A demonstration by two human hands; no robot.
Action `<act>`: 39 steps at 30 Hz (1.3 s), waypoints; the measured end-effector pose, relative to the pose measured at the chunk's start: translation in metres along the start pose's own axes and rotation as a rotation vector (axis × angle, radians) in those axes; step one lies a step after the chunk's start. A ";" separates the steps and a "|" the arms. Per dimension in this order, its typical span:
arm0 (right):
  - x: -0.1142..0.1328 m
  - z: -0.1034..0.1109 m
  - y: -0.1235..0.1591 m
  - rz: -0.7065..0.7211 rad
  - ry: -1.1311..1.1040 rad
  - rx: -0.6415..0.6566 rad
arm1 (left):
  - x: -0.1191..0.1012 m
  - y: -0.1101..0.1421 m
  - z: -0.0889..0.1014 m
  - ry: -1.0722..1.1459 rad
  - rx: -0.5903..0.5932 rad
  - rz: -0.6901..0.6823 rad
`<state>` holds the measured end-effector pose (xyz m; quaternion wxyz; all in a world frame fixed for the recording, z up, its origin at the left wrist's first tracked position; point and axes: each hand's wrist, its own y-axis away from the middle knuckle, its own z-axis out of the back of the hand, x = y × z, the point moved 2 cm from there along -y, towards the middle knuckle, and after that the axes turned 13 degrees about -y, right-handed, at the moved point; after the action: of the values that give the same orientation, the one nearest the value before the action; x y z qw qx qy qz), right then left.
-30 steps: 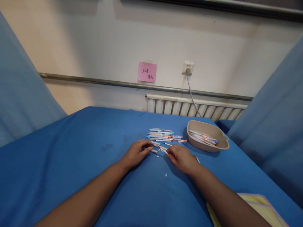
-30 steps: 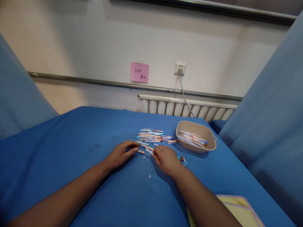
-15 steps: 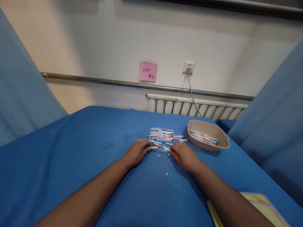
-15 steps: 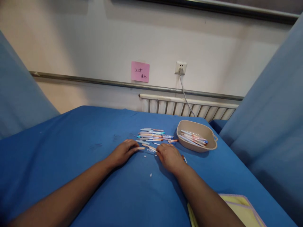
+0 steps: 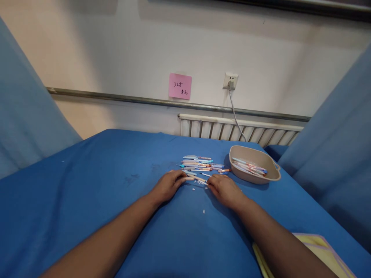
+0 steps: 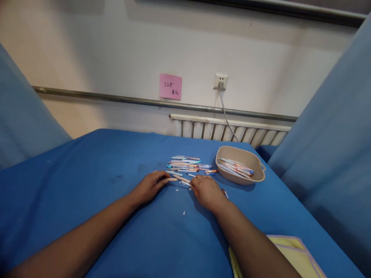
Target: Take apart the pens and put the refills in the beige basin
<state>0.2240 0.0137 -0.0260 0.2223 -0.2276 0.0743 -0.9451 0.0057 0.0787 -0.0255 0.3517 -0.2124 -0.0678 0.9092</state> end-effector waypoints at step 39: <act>0.031 -0.015 -0.004 -0.077 -0.825 -0.280 | -0.049 0.012 -0.021 0.724 0.369 0.094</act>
<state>0.1911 0.0040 -0.0259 0.1650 -0.6166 0.0983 -0.7635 0.0400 0.0361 -0.0305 0.3429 -0.4551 0.2343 0.7877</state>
